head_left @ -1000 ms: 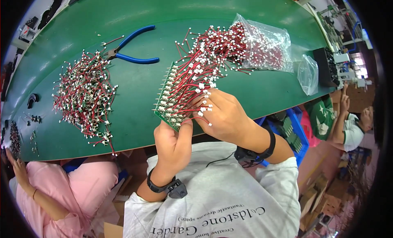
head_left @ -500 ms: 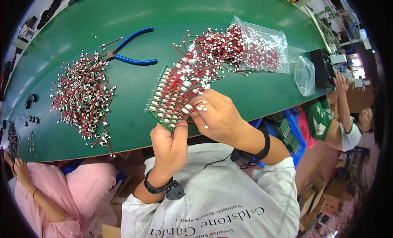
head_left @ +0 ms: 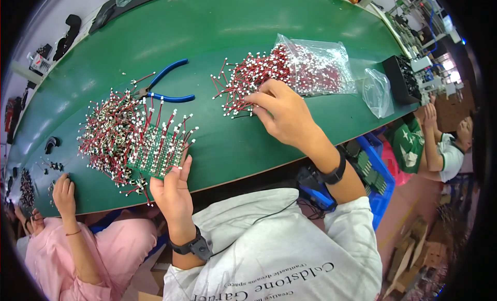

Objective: The person inserts red and white wires into a circuit board by hand, places the completed board into a blue bin, and then retrieves a stack of boards to continue the process.

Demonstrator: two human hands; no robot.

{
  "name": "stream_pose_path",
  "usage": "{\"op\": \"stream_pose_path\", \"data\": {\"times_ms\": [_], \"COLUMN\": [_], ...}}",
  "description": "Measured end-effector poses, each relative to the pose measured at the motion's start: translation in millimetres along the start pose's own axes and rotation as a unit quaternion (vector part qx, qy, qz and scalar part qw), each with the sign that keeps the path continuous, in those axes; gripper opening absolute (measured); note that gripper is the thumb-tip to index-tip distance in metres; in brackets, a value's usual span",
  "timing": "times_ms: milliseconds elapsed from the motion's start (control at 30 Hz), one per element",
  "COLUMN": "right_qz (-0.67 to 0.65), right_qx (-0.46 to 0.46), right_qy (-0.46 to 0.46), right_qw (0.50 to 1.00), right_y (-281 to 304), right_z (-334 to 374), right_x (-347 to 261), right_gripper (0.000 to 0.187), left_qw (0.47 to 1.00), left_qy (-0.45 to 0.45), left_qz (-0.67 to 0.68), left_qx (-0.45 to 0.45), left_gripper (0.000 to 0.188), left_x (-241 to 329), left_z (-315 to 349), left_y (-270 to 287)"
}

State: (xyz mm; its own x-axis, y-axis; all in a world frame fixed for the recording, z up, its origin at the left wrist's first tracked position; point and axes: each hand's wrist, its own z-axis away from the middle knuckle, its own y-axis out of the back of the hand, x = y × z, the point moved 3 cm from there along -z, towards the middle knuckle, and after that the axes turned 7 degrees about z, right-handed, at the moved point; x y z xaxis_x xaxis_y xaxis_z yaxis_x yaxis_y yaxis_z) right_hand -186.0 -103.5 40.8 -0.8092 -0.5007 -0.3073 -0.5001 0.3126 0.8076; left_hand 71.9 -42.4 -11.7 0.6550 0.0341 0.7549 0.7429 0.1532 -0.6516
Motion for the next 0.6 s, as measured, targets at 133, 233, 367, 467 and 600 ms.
{"op": "stream_pose_path", "data": {"times_ms": [133,233,367,467,600], "right_qz": [0.009,0.051,-0.016,-0.097,-0.248], "right_qx": [-0.053,-0.076,-0.028,-0.009,-0.061], "right_qy": [0.031,0.069,0.079,0.058,-0.092], "right_qw": [0.998,0.993,0.996,0.994,0.962], "right_y": [-19.6,-39.4,-37.1,-27.0,-29.4], "right_z": [-16.0,-18.5,-24.1,-29.0,-34.3], "right_x": [6.5,12.9,11.4,3.5,2.6], "right_gripper": [0.022,0.016,0.011,0.010,0.009], "left_qw": [1.000,1.000,1.000,0.999,0.999], "left_qy": [0.003,0.014,0.001,0.000,0.014], "left_qz": [0.002,0.014,0.014,0.041,0.039], "left_qx": [0.001,0.008,0.019,0.023,0.015], "left_gripper": [0.038,0.041,0.039,0.040,0.039], "left_x": [-0.2,-1.3,3.8,1.9,-2.3], "left_z": [9.1,16.5,21.3,17.7,6.7], "left_y": [0.1,-1.2,4.6,4.4,-4.1]}}
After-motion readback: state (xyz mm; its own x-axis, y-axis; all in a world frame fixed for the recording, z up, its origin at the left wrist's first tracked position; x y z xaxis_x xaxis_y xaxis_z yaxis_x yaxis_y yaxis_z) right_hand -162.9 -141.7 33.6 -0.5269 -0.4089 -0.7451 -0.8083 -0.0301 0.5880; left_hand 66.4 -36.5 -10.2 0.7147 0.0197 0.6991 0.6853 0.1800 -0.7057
